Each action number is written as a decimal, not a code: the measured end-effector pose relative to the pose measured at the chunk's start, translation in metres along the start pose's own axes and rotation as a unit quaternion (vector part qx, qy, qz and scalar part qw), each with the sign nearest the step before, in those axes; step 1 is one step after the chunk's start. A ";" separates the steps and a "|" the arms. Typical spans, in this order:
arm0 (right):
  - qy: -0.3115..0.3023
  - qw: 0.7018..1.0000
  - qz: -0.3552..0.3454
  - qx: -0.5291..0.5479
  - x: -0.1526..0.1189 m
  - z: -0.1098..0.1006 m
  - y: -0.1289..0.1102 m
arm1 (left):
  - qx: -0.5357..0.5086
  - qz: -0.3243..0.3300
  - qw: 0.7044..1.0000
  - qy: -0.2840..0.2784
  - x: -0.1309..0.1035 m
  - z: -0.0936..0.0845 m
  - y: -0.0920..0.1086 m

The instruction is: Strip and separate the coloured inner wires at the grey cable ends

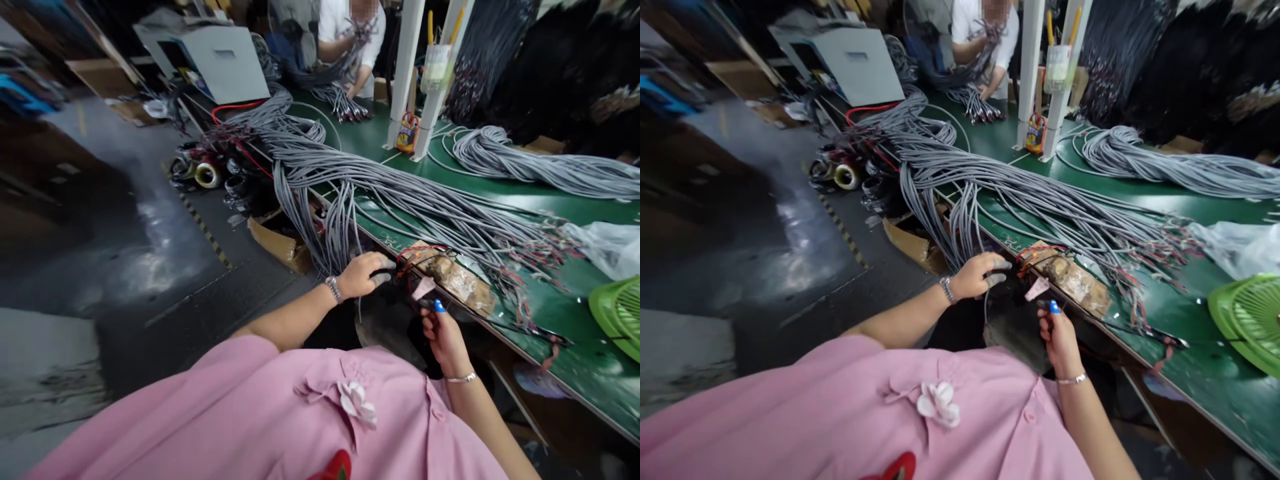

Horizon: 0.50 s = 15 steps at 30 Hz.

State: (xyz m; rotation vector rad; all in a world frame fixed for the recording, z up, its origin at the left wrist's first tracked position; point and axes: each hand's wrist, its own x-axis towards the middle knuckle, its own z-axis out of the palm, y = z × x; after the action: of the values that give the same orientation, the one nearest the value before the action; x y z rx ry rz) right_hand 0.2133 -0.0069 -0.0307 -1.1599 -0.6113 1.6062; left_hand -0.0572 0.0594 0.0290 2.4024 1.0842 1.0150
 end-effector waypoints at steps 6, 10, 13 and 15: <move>-0.006 0.998 0.005 -0.054 -0.008 -0.002 0.007 | 0.217 -0.032 0.974 -0.058 0.097 -0.010 -0.027; -0.016 0.996 0.010 -0.090 -0.016 -0.006 0.009 | 0.269 -0.087 0.943 -0.175 0.126 -0.011 -0.032; -0.019 0.993 0.027 -0.109 -0.020 -0.009 0.011 | 0.247 -0.092 0.950 -0.165 0.134 -0.017 -0.030; -0.018 0.993 0.031 -0.114 -0.021 -0.009 0.013 | 0.188 -0.104 0.974 -0.066 0.138 -0.026 -0.029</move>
State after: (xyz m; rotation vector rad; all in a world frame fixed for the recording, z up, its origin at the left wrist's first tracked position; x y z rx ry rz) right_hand 0.2158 -0.0320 -0.0369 -1.3298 -0.8065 1.6433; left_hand -0.0277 0.1820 0.0973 2.5226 1.5557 0.6149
